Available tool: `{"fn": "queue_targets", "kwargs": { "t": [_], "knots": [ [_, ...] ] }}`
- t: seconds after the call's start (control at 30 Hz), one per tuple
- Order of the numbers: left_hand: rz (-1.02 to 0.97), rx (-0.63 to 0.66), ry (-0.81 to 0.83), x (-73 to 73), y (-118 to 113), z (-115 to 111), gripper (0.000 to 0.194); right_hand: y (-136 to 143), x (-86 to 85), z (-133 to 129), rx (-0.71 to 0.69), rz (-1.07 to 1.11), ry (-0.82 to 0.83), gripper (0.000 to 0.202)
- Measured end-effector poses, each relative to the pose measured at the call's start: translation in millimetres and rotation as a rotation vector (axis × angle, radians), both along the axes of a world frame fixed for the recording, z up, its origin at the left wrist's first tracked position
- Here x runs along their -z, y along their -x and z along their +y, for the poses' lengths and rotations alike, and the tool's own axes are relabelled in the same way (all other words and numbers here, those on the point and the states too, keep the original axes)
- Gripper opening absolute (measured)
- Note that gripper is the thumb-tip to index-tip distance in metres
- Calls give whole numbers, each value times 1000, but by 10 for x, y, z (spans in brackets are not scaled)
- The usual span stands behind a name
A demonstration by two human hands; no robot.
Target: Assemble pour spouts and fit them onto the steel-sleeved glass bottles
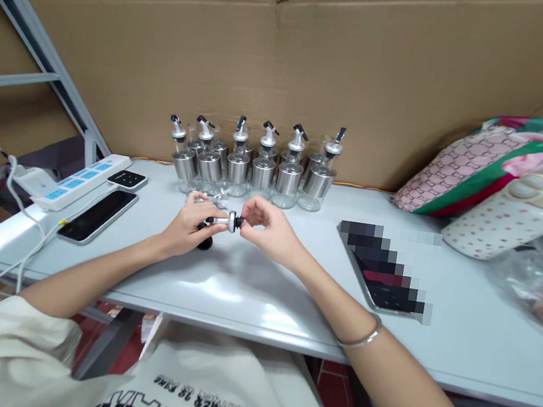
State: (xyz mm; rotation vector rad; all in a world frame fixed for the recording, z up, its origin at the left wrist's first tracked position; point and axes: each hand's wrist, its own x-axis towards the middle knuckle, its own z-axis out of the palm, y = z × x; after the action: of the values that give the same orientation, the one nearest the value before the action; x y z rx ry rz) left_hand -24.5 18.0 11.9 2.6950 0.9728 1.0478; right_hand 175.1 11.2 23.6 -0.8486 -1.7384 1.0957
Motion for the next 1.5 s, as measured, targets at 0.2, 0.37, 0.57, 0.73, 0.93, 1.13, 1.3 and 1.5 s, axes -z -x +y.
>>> {"fn": "queue_targets", "kwargs": {
  "t": [0.2,0.37,0.57,0.73,0.93,1.13,1.3,1.5],
  "knots": [
    [-39,26,85,6,4,18,39,-8,8,-3,23,-27,-69,14],
    [-77,43,119,10,1,23,39,-6,3,-15,42,-41,-125,14],
    [-110,37,217,-27,-5,12,40,0,7,-29,48,-49,-148,14],
    [-158,34,304,-52,-20,-10,38,-4,4,-45,43,-65,-170,15],
    [-201,51,353,-53,-20,2,40,-3,7,-55,43,-113,-204,15],
    [-199,54,371,-56,-13,6,41,-2,-3,-71,56,-168,-227,15],
    [-173,40,358,-49,-10,14,39,-6,3,-71,67,-197,-247,15],
    [-204,27,351,-39,-12,19,40,0,10,-71,88,-211,-272,12]
  ]
}}
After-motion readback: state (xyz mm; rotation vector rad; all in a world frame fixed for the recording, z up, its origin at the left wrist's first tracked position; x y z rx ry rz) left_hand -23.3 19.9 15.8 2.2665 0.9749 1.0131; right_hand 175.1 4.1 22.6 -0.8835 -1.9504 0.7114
